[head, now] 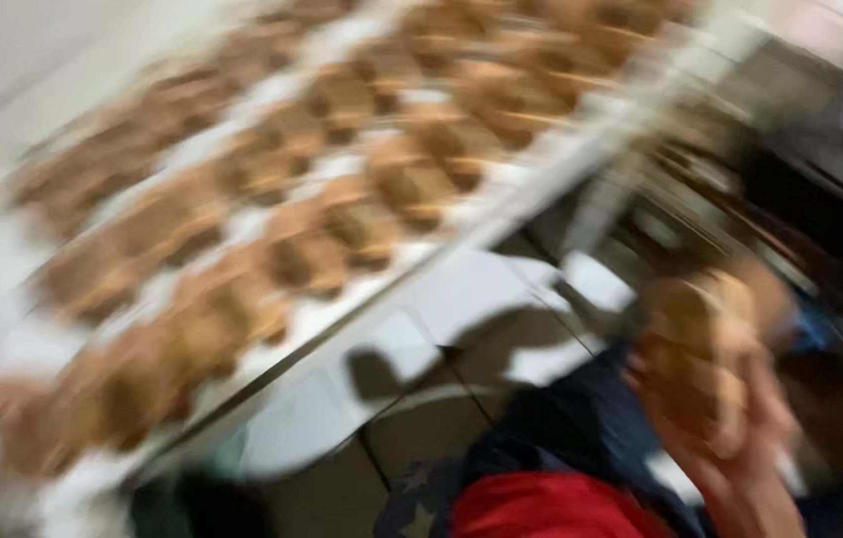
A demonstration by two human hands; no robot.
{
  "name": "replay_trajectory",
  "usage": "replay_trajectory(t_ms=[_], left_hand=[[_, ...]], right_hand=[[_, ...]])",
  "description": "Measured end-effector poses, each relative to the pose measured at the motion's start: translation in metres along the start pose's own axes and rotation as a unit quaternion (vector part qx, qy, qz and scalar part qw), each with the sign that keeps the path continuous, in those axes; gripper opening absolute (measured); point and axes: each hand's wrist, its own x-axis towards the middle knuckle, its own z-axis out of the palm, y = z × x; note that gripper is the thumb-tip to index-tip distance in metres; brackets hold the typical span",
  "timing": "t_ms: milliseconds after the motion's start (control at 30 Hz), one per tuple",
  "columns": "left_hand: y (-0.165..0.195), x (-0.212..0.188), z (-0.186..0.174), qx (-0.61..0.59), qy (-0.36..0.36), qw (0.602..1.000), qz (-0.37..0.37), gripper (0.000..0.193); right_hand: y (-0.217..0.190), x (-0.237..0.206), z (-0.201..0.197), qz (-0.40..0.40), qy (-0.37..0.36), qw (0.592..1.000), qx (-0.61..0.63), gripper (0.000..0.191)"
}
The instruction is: The person sits on the floor assembling a sandal: they heat a white sole over a gas burner flame, press the heated sole onto a shoe last fitted with a leather upper, then use a curved hand tool to press and smooth the sole edge around the upper, working on the sandal on their lap.
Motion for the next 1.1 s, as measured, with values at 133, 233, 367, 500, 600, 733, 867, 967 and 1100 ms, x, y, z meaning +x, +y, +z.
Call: replay_trajectory(t_ms=[133,233,367,500,600,733,867,967,1100], left_hand=[[0.095,0.0,-0.014,-0.251,-0.018,0.967,0.041,0.07],[0.167,-0.089,0.059,-0.382,-0.279,0.881,0.007,0.067],[0.242,-0.195,0.214,-0.505,-0.53,0.678,0.074,0.094],[0.325,-0.275,0.324,-0.497,-0.647,0.578,-0.013,0.097],[0.374,-0.335,0.383,-0.466,-0.72,0.51,-0.063,0.095],[0.398,-0.389,0.437,-0.427,-0.761,0.479,-0.091,0.091],[0.408,-0.405,0.469,-0.407,-0.789,0.452,-0.081,0.085],[0.413,-0.408,0.473,-0.403,-0.789,0.459,-0.067,0.085],[0.418,-0.407,0.477,-0.392,-0.802,0.45,-0.04,0.087]], right_hand=[[0.021,0.003,0.059,-0.088,-0.153,0.976,-0.129,0.077],[0.02,0.007,0.057,-0.142,-0.229,0.955,-0.126,0.071],[-0.014,0.013,0.008,-0.171,-0.174,0.963,-0.111,0.066],[-0.047,-0.001,-0.08,-0.214,-0.029,0.976,-0.006,0.061],[-0.063,-0.016,-0.152,-0.252,0.071,0.962,0.081,0.059],[-0.057,-0.039,-0.207,-0.265,0.183,0.947,0.011,0.06],[-0.037,-0.049,-0.226,-0.223,0.165,0.956,-0.095,0.061],[-0.032,-0.051,-0.227,-0.217,0.182,0.959,-0.01,0.062],[-0.052,-0.066,-0.209,-0.236,0.109,0.906,-0.334,0.062]])
